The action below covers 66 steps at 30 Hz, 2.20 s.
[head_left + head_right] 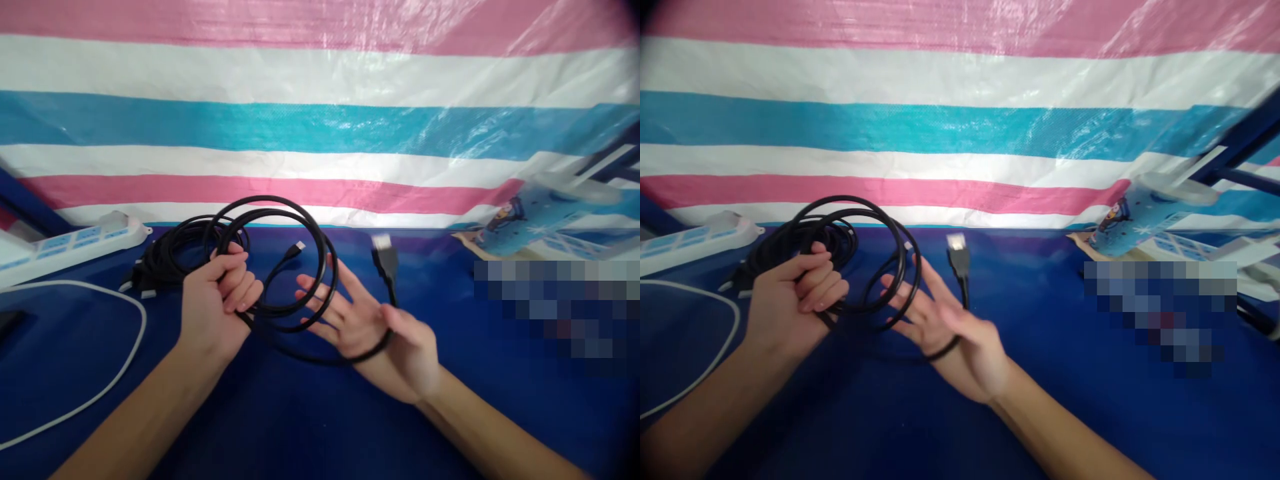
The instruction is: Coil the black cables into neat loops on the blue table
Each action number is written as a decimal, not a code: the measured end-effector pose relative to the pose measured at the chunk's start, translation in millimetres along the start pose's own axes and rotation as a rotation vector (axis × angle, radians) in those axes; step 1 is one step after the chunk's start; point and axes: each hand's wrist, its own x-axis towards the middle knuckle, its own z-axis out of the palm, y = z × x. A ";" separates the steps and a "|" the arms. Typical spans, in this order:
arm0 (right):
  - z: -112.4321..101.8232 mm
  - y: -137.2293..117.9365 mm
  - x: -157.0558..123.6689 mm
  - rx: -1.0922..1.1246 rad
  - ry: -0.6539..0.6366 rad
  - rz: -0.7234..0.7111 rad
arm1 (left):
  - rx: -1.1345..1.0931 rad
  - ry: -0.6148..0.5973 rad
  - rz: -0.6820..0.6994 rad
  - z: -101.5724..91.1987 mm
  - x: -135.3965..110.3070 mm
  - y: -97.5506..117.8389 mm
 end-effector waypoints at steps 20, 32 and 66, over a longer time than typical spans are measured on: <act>-19.5 -34.1 -8.8 -0.317 0.092 0.362 | 0.592 -0.782 -0.587 -19.6 2.3 -2.2; -19.5 -23.0 -1.2 -0.345 0.185 0.490 | 1.236 -0.544 0.396 -5.7 5.9 -8.6; -15.6 -8.1 9.5 -0.429 0.503 0.116 | 0.197 -0.105 -0.260 -3.1 -4.1 -32.7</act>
